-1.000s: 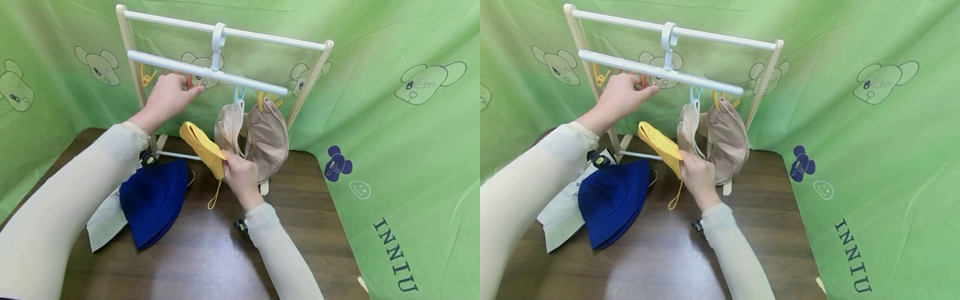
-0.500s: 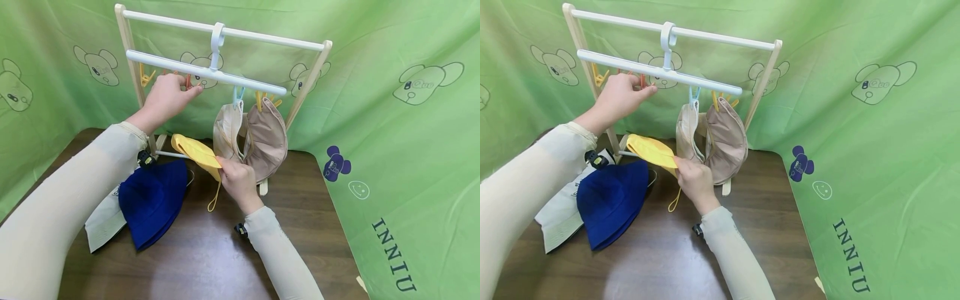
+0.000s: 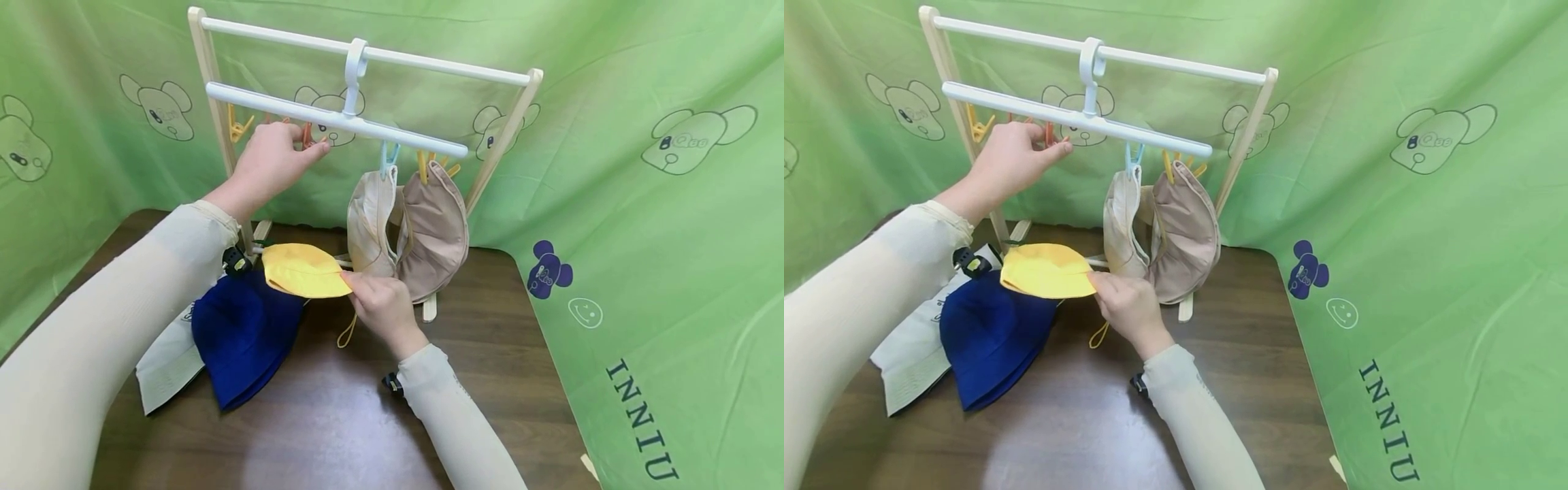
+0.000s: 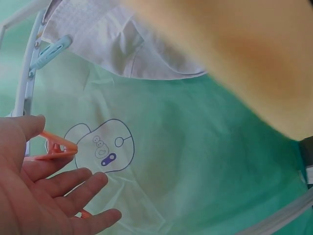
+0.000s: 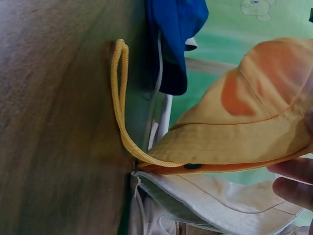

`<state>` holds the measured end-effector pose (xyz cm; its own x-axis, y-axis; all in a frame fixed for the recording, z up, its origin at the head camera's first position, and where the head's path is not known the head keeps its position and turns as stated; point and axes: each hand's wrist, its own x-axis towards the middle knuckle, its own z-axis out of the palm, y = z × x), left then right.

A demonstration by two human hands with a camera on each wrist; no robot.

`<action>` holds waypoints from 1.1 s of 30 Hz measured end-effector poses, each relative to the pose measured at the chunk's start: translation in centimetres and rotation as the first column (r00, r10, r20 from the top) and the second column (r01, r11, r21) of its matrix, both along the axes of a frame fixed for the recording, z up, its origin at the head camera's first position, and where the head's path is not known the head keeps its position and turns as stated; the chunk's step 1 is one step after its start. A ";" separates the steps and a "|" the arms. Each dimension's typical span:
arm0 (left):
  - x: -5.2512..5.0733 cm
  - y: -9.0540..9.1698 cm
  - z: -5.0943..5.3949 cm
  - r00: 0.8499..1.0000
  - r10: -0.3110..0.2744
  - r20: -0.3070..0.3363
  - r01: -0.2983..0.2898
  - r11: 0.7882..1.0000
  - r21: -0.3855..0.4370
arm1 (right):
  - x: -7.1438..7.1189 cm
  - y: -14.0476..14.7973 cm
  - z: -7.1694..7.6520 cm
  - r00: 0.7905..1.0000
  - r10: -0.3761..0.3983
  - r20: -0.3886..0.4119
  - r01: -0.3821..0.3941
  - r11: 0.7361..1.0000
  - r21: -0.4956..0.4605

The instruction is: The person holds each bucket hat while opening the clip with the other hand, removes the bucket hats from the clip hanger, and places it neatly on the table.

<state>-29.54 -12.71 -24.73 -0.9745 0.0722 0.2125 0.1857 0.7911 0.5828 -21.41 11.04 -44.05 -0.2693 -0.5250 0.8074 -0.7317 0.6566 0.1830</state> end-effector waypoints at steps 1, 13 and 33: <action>0.0 0.0 0.0 1.000 -0.002 0.002 0.002 1.000 0.002 | 0.1 0.0 0.0 1.000 0.003 0.003 -0.003 1.000 0.005; 0.0 -0.3 -0.3 0.999 -0.035 -0.012 0.035 0.999 0.001 | 0.5 0.7 -0.7 0.997 0.071 -0.016 -0.069 0.994 0.081; 0.1 -0.6 -0.3 0.999 -0.033 -0.025 0.033 0.999 -0.022 | 1.1 1.3 -2.2 0.981 0.193 -0.001 -0.188 0.957 0.221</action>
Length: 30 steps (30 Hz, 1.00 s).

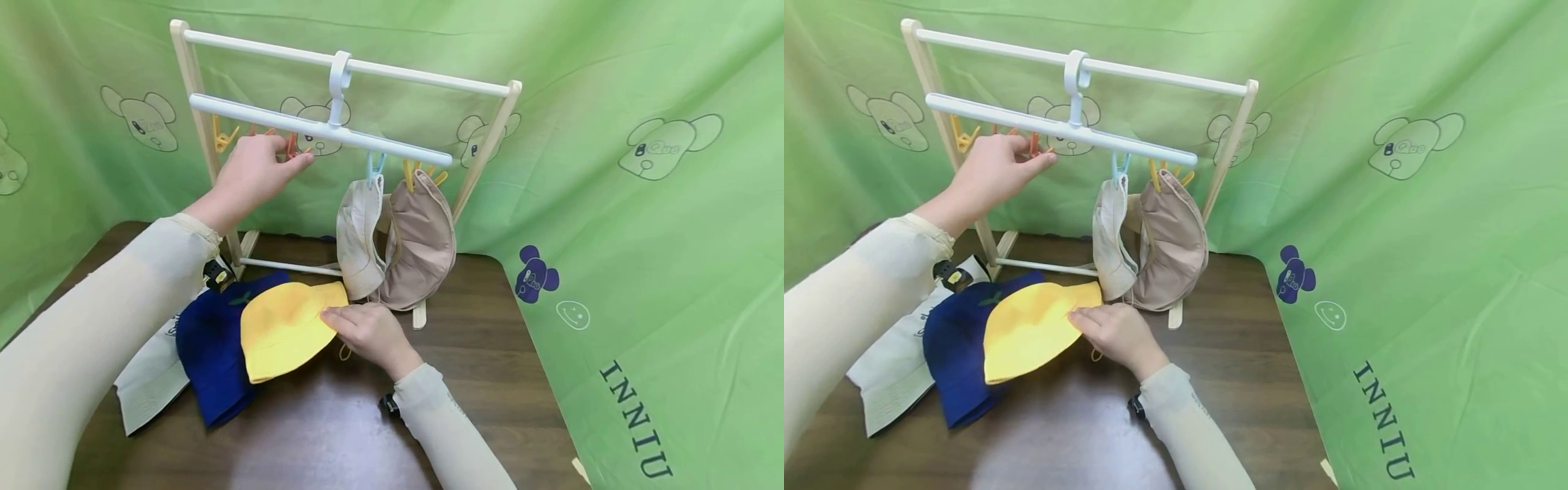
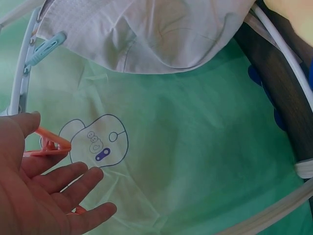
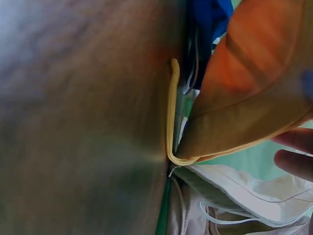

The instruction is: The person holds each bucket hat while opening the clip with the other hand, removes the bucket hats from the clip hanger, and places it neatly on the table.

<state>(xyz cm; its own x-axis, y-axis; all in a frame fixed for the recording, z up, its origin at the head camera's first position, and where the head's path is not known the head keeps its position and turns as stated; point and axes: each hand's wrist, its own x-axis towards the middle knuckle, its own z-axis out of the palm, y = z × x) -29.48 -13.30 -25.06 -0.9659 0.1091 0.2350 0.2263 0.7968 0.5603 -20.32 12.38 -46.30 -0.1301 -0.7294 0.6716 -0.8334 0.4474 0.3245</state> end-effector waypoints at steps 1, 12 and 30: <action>0.0 0.0 0.0 1.000 -0.001 0.002 0.001 1.000 0.002 | 0.1 0.0 -0.1 1.000 0.001 0.004 -0.001 1.000 0.011; 0.1 -0.2 0.0 1.000 -0.015 -0.005 0.015 1.000 -0.001 | 1.1 0.1 0.4 0.982 -0.047 0.185 0.012 0.982 0.187; 0.4 -0.2 0.1 1.000 -0.018 0.008 0.018 1.000 -0.006 | 1.8 -0.3 0.3 0.922 -0.190 0.336 0.044 0.917 0.397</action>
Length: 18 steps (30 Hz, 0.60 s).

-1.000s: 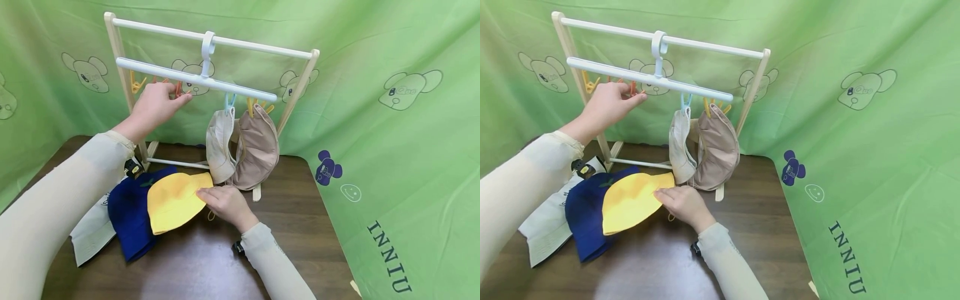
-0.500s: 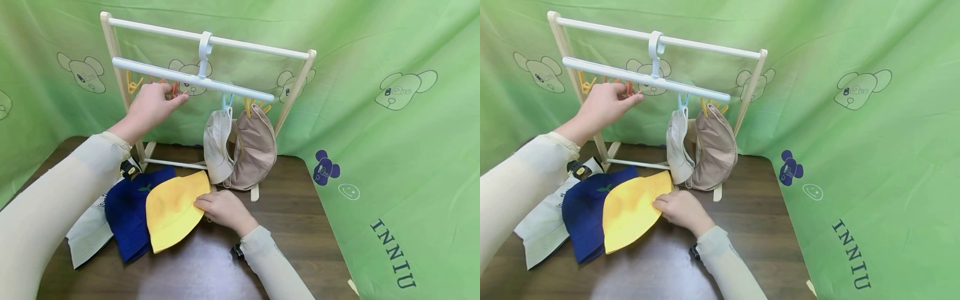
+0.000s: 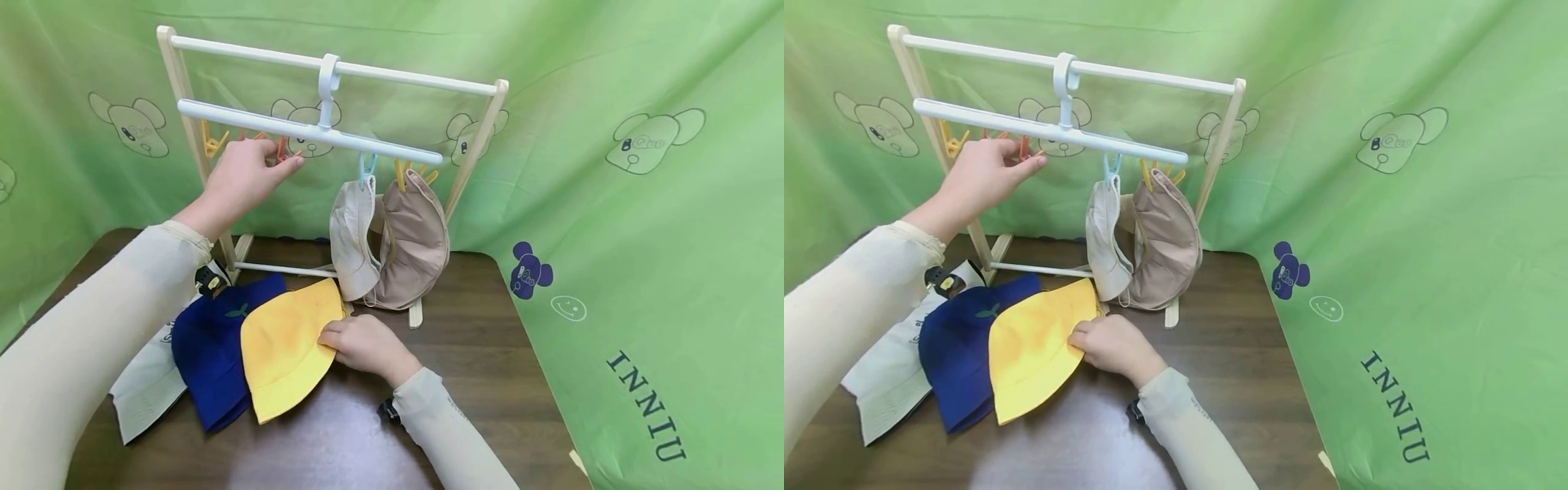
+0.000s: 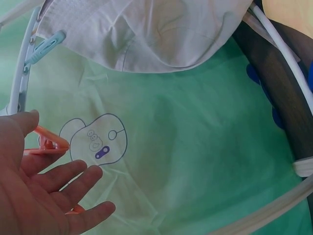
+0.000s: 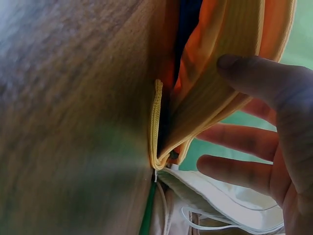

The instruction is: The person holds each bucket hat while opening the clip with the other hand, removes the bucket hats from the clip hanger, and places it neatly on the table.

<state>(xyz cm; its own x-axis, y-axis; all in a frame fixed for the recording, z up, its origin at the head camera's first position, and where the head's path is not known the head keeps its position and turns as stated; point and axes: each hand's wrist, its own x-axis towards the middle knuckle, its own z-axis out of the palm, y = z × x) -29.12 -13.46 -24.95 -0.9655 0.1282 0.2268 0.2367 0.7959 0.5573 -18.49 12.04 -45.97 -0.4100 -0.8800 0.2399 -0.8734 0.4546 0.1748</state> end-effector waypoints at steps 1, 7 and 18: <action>0.0 0.0 0.1 1.000 0.001 0.001 -0.001 1.000 0.004 | 0.0 0.0 0.0 1.000 -0.004 0.002 0.004 1.000 0.009; 0.0 0.0 0.0 1.000 -0.001 0.001 0.001 1.000 0.019 | 0.2 0.1 0.0 0.998 -0.028 0.052 0.026 0.999 0.035; -0.2 0.0 0.2 1.000 0.006 0.003 -0.006 1.000 -0.006 | 0.3 0.1 -0.3 0.991 -0.061 0.120 0.054 0.997 0.062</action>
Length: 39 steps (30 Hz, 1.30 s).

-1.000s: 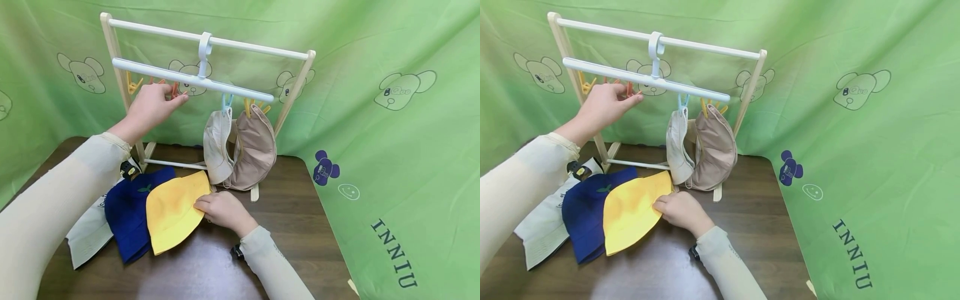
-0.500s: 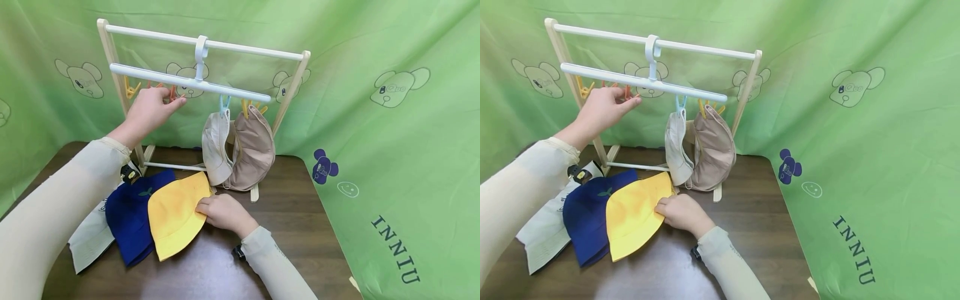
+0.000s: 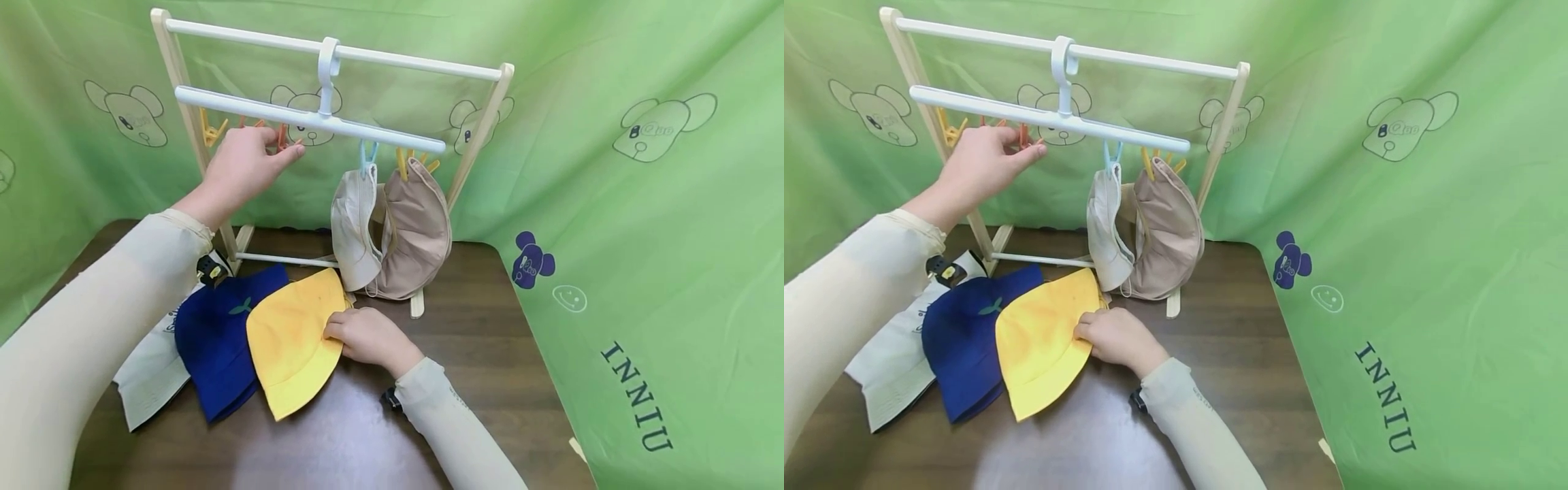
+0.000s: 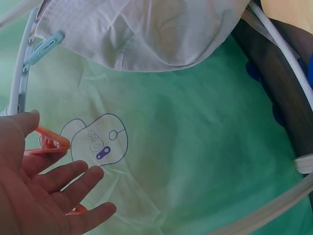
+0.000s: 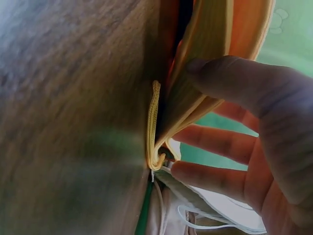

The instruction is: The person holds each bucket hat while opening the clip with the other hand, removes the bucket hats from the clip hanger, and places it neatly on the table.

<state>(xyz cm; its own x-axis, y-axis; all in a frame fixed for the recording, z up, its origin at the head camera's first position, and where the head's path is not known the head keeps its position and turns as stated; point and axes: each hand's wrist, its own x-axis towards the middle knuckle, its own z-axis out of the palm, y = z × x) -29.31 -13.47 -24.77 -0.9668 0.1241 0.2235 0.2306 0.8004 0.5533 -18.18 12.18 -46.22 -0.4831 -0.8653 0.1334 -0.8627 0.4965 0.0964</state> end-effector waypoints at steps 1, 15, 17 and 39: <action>0.0 0.0 0.0 1.000 -0.002 -0.001 0.002 1.000 0.000 | 0.0 -0.1 0.0 1.000 -0.007 0.001 0.007 1.000 0.005; 0.1 -0.6 -0.5 1.000 0.030 0.000 -0.030 0.999 -0.012 | 0.7 -1.5 -0.2 0.998 -0.067 0.020 0.065 0.995 0.081; 0.2 -0.6 -0.5 1.000 0.028 -0.001 -0.028 1.000 -0.002 | 0.9 -1.6 -0.1 0.995 -0.089 0.039 0.084 0.992 0.099; 1.0 -1.5 -1.9 0.998 0.044 0.050 -0.050 0.991 0.127 | 1.0 -1.5 1.2 0.977 -0.133 0.166 0.119 0.989 0.092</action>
